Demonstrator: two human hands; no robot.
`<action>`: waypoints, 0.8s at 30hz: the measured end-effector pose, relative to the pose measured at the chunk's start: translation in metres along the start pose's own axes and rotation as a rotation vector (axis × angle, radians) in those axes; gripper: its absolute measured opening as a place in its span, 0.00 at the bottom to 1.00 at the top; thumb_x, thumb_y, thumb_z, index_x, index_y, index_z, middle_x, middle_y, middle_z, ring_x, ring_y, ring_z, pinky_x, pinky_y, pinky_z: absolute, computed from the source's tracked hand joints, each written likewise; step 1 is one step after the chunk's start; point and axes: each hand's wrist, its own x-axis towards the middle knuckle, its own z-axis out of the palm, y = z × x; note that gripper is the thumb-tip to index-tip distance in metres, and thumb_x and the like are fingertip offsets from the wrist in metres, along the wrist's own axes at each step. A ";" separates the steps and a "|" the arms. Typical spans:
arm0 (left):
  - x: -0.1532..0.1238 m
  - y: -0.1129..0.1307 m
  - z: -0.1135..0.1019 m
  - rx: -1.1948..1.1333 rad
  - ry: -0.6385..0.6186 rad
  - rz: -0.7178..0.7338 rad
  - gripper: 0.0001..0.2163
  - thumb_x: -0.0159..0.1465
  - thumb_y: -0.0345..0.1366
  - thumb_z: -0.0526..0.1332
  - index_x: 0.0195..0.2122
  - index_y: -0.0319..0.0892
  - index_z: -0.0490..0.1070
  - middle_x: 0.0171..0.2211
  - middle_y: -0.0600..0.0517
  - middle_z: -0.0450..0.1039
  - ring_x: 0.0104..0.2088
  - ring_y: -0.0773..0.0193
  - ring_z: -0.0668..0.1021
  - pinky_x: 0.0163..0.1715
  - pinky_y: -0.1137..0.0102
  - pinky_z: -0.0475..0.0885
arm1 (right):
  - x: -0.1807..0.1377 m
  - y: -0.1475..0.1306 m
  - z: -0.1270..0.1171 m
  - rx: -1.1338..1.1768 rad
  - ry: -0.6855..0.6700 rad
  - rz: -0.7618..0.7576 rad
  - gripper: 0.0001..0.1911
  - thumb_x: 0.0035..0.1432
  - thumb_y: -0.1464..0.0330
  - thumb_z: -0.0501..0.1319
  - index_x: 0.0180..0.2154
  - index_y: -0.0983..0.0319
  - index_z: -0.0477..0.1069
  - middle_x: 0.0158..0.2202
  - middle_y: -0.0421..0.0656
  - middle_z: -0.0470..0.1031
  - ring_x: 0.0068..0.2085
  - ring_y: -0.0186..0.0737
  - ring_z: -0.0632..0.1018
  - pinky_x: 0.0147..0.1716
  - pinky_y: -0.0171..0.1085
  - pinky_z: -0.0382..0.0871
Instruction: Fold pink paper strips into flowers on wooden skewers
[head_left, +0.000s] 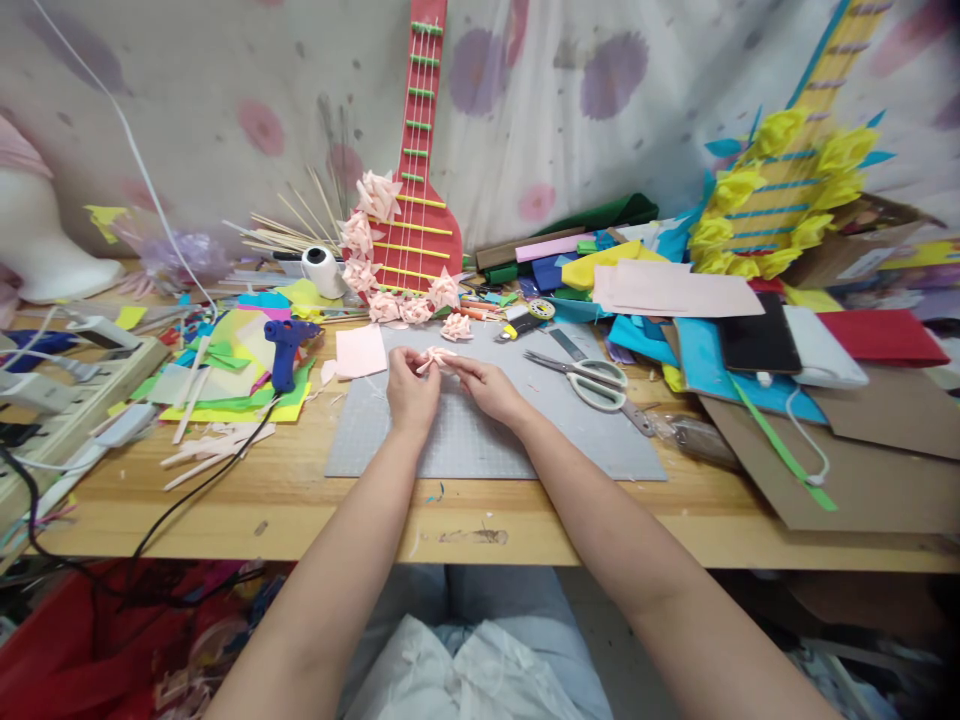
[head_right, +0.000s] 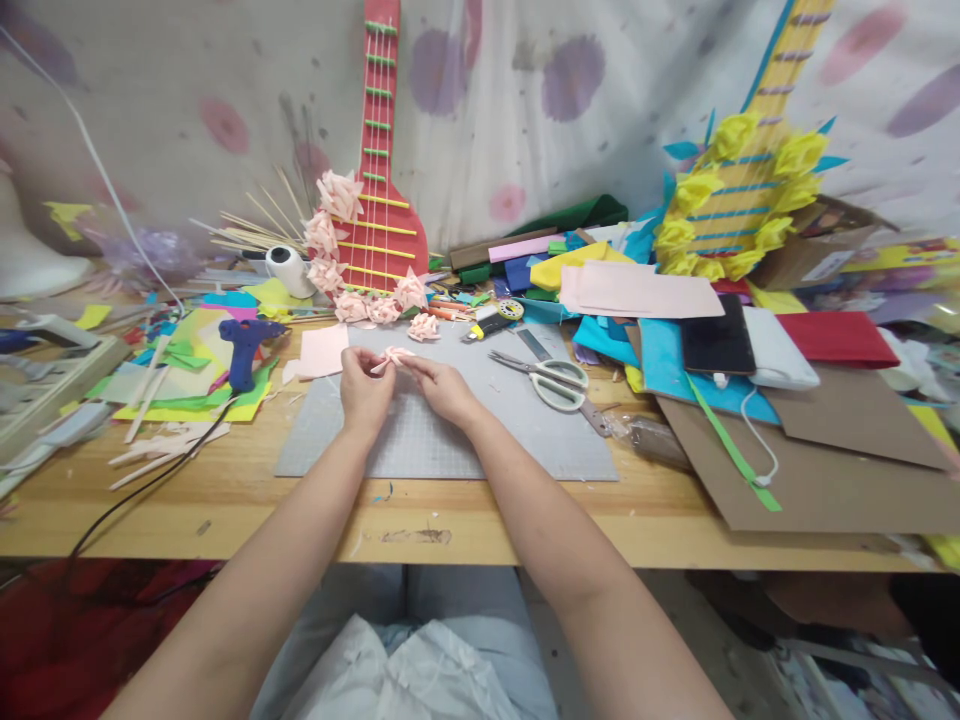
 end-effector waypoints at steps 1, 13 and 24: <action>0.000 0.000 0.000 -0.012 -0.003 0.000 0.11 0.51 0.32 0.58 0.33 0.43 0.56 0.27 0.56 0.64 0.28 0.69 0.71 0.31 0.73 0.66 | 0.000 0.001 0.000 0.002 0.003 0.000 0.19 0.56 0.68 0.48 0.49 0.58 0.67 0.50 0.40 0.68 0.43 0.35 0.72 0.41 0.35 0.65; 0.001 -0.001 -0.001 0.008 -0.072 -0.013 0.08 0.53 0.31 0.58 0.33 0.43 0.59 0.30 0.54 0.70 0.30 0.68 0.73 0.30 0.73 0.66 | -0.010 -0.021 -0.013 -0.701 0.038 -0.032 0.19 0.58 0.65 0.49 0.51 0.48 0.62 0.44 0.39 0.72 0.40 0.37 0.72 0.36 0.33 0.62; 0.000 -0.002 -0.002 0.085 -0.067 0.032 0.06 0.55 0.33 0.57 0.33 0.43 0.60 0.32 0.52 0.71 0.33 0.65 0.74 0.33 0.71 0.66 | -0.014 -0.035 -0.011 -0.897 0.134 -0.051 0.18 0.59 0.64 0.47 0.49 0.48 0.65 0.46 0.45 0.62 0.33 0.34 0.70 0.26 0.31 0.59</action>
